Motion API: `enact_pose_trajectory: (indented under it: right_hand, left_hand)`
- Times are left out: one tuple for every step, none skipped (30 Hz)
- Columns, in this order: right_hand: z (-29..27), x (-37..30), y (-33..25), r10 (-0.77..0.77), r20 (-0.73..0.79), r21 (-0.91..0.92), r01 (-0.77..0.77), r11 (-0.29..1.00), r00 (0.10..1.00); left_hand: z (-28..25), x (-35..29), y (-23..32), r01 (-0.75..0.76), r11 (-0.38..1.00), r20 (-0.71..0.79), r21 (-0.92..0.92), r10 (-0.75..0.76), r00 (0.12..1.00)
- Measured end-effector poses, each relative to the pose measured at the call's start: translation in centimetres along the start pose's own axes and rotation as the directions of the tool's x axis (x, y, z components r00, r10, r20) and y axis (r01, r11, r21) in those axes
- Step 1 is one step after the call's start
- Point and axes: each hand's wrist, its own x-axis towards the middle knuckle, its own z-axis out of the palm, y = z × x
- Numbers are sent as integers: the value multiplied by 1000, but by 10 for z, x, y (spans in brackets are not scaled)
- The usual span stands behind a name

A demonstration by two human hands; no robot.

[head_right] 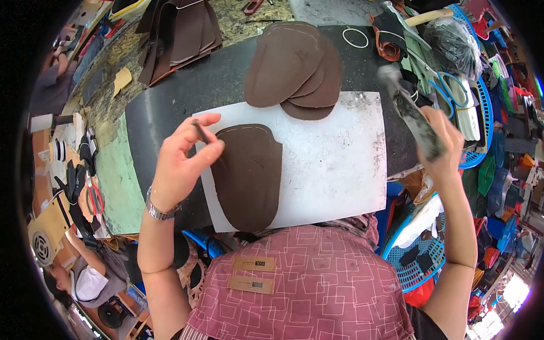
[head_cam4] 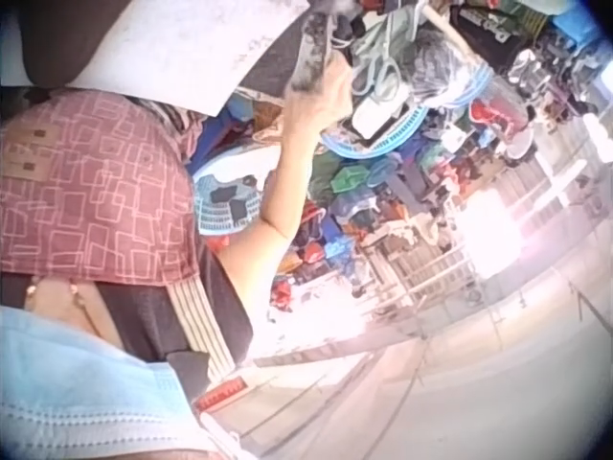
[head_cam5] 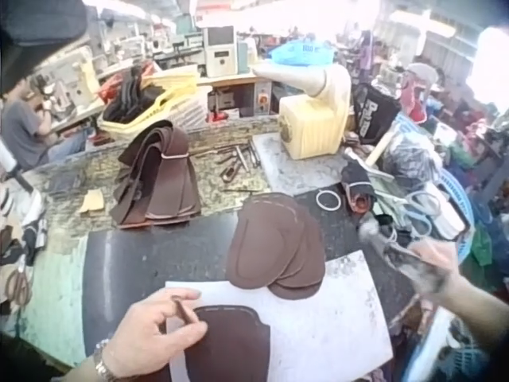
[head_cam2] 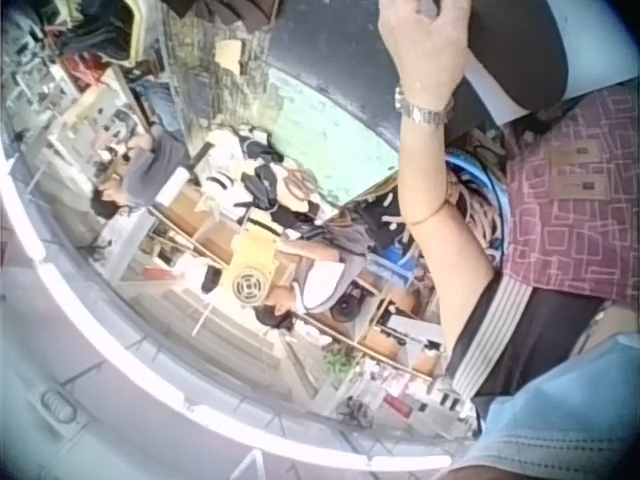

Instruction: The person is organizing leather shoe components and using a hammer with a punch tool to create markings or holes on them.

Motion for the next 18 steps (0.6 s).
enact_pose_trajectory:
  right_hand:
    - [3, 4, 10, -7, -4, 3, 7, 1000, 1000]
    - [8, 5, 20, 8, 8, -175, -7, 985, 1000]
    - [16, 5, 28, 29, 19, -348, -21, 937, 999]
    - [21, 5, 34, 29, 17, -350, -21, 937, 999]
    - [27, 4, 40, -6, 6, -344, 8, 939, 1000]
    - [29, 2, 44, -39, -14, -340, 32, 940, 999]
    - [29, 0, 47, -37, 6, -331, 37, 943, 999]
    - [28, 1, 49, -33, -3, -337, 30, 941, 999]
    - [27, 1, 50, -31, 36, -331, 42, 943, 999]
    - [28, 2, 51, -39, 79, -318, 62, 946, 996]
    - [26, 4, 47, -41, 102, -296, 70, 953, 994]
    - [21, 10, 36, -62, 73, -286, 81, 955, 995]
    - [19, 16, 24, -33, 21, -161, 36, 986, 999]
    - [20, 22, 9, 0, -29, -29, -1, 1000, 1000]
    - [23, 28, -6, 126, -17, 163, -121, 979, 992]
    - [27, 36, -23, 234, 15, 356, -224, 907, 972]
    - [32, 47, -38, 240, 60, 309, -246, 919, 969]
    - [40, 61, -48, 239, 123, 232, -262, 937, 963]
  left_hand:
    - [-1, 3, -4, -178, 964, 68, 195, 168, 983]
    - [-2, 4, -5, -352, 860, 166, 368, 312, 935]
    - [0, 3, -4, -261, 896, 222, 358, 190, 957]
    - [5, 3, 0, -263, 896, 221, 357, 192, 956]
    - [9, 3, 6, -170, 923, 244, 346, 87, 966]
    - [10, 3, 13, -84, 936, 268, 341, -11, 963]
    - [8, 3, 20, -85, 933, 326, 351, -36, 945]
    - [5, 5, 29, -97, 931, 331, 352, -26, 943]
    - [2, 11, 40, -84, 966, 364, 245, -11, 931]
    - [0, 15, 49, -57, 989, 387, 138, 0, 922]
    - [1, 29, 56, -102, 994, 377, 29, 84, 922]
    - [0, 48, 65, -152, 988, 398, -21, 148, 905]
    - [1, 69, 73, -195, 981, 421, -8, 180, 889]
    - [7, 91, 69, -182, 983, 399, -39, 182, 899]
    - [17, 112, 68, -114, 990, 378, -88, 139, 915]
    - [22, 134, 58, -51, 995, 372, -88, 80, 925]
    - [27, 156, 45, -32, 994, 357, -104, 67, 932]
    - [29, 180, 21, 16, 1000, 314, -20, -9, 949]
